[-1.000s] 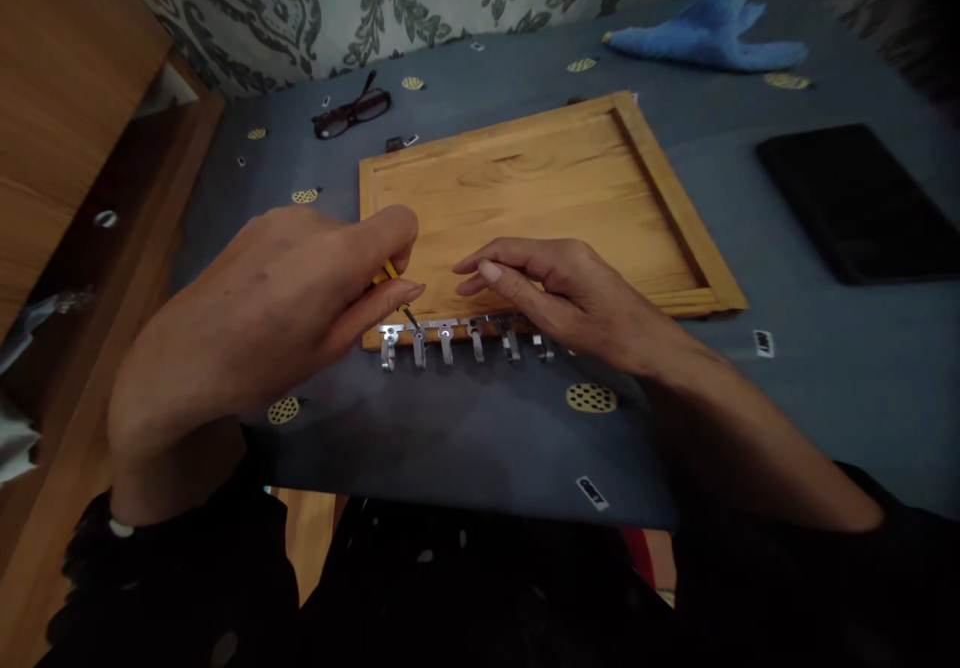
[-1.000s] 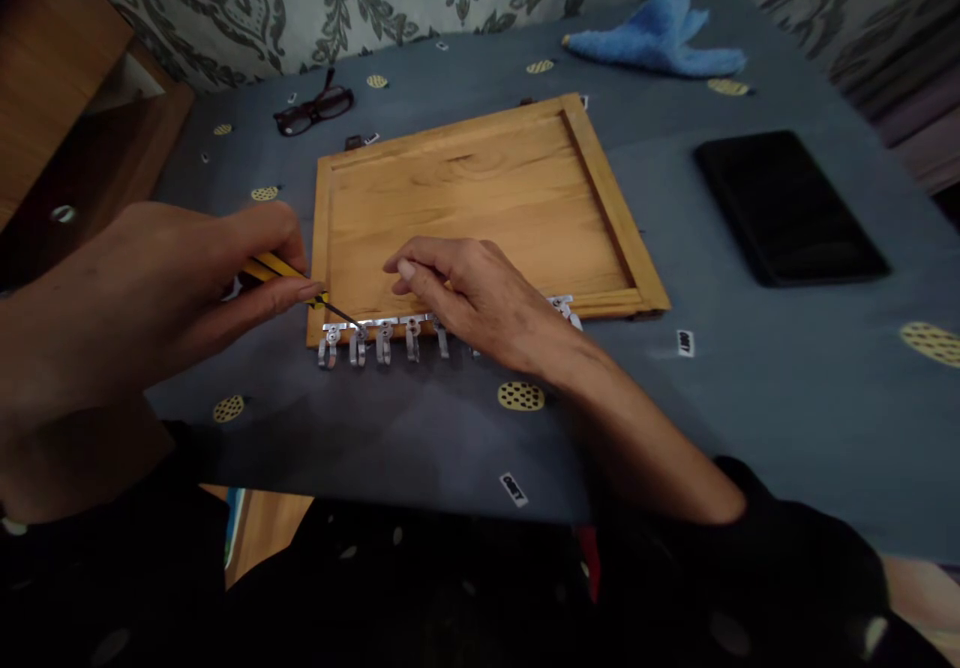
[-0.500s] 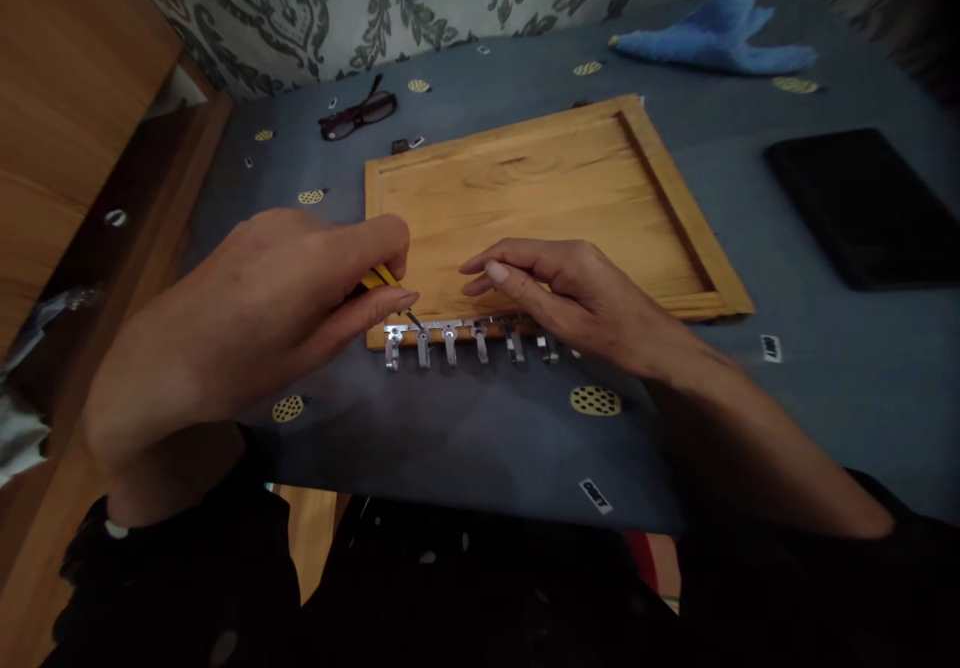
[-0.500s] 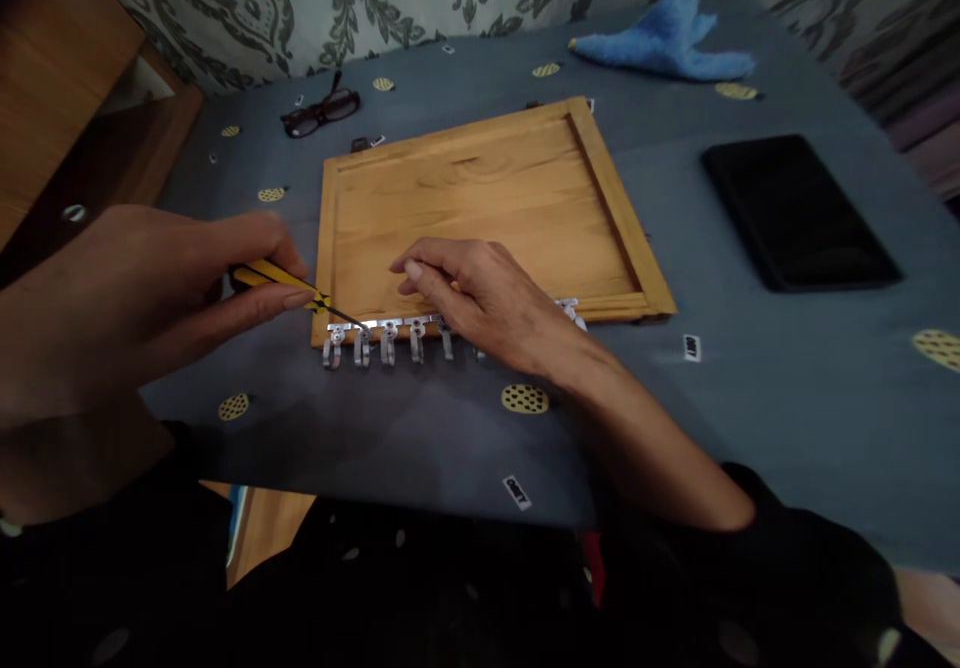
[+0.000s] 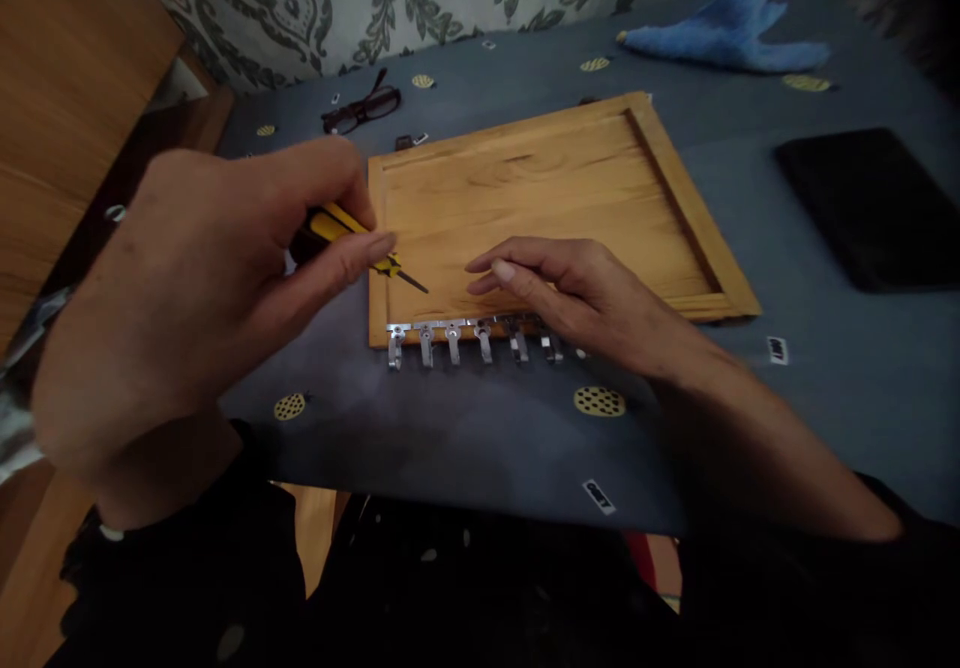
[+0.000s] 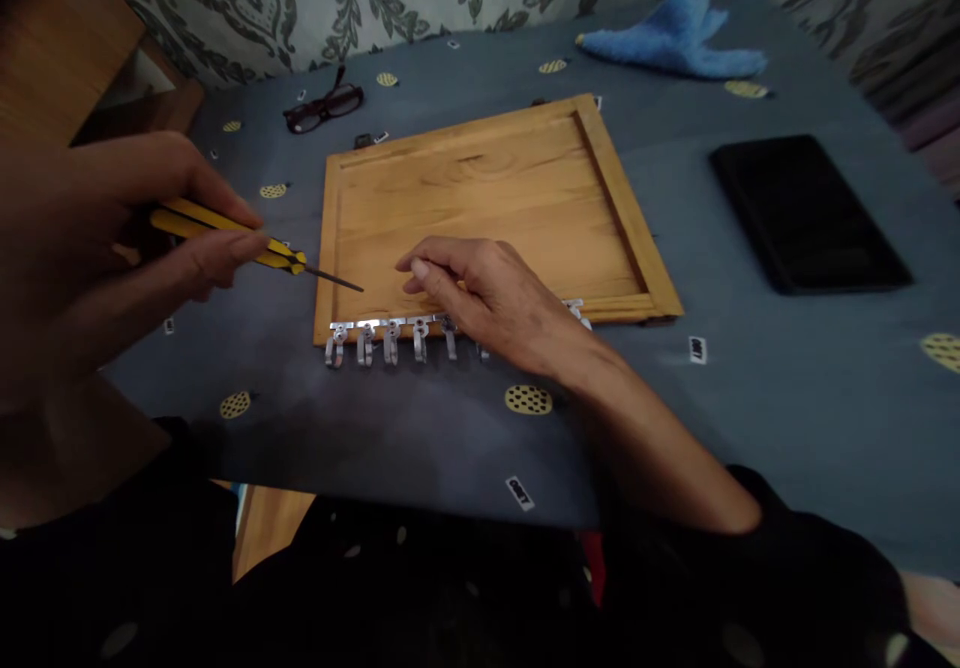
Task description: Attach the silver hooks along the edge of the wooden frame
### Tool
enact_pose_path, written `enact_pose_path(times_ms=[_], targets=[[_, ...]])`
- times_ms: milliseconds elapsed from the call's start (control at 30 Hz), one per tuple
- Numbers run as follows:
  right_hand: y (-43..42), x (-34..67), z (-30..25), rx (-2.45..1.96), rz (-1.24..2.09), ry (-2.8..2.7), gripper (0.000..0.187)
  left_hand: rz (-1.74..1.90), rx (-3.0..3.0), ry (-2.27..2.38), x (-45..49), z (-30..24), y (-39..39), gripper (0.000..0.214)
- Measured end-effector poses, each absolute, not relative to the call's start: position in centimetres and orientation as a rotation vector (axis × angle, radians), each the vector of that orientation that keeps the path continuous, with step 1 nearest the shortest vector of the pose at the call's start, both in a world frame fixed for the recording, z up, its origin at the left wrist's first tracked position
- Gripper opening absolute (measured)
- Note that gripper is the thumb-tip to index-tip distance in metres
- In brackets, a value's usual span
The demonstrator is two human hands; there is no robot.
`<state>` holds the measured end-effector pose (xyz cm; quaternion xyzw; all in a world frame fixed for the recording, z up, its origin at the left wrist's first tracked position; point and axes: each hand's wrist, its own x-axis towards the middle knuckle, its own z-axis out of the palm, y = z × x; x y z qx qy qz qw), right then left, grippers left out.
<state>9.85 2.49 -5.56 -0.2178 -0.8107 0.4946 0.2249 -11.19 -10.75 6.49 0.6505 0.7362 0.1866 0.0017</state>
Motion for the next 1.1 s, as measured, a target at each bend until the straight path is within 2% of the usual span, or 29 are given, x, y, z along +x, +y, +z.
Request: enact_pose_path(times_ms=[100,267,367,467,600,933,1100], targets=[[2.6,9.8,-5.6,-0.593,1.349,-2.243,0.029,0.384,2.13,2.523,-12.4,5.1,-10.7,0.035],[2.8,9.8,-5.9,-0.573,1.319,-2.246,0.029,0.177,1.754,2.964,-14.2,0.9,-9.7,0.036],[2.9,9.8,-6.0,-0.553,1.298,-2.253,0.03,-0.034,1.703,2.927,-14.7,-2.0,-9.4,0.033],[2.9,9.8,-5.9,-0.56,1.265,-2.284,0.028,-0.081,1.763,2.771,-14.9,-4.6,-9.4,0.028],[2.8,9.7,-5.7,-0.582,1.231,-2.302,0.025,-0.046,1.922,2.625,-15.3,-7.0,-9.3,0.021],[2.6,11.9,-4.0,-0.602,1.147,-2.184,0.033,0.238,2.097,2.461,-19.3,-9.9,-8.7,0.048],[4.1,17.2,-4.7,-0.794,0.938,-1.995,0.033,0.368,2.007,2.477,-20.5,-10.4,-7.2,0.059]])
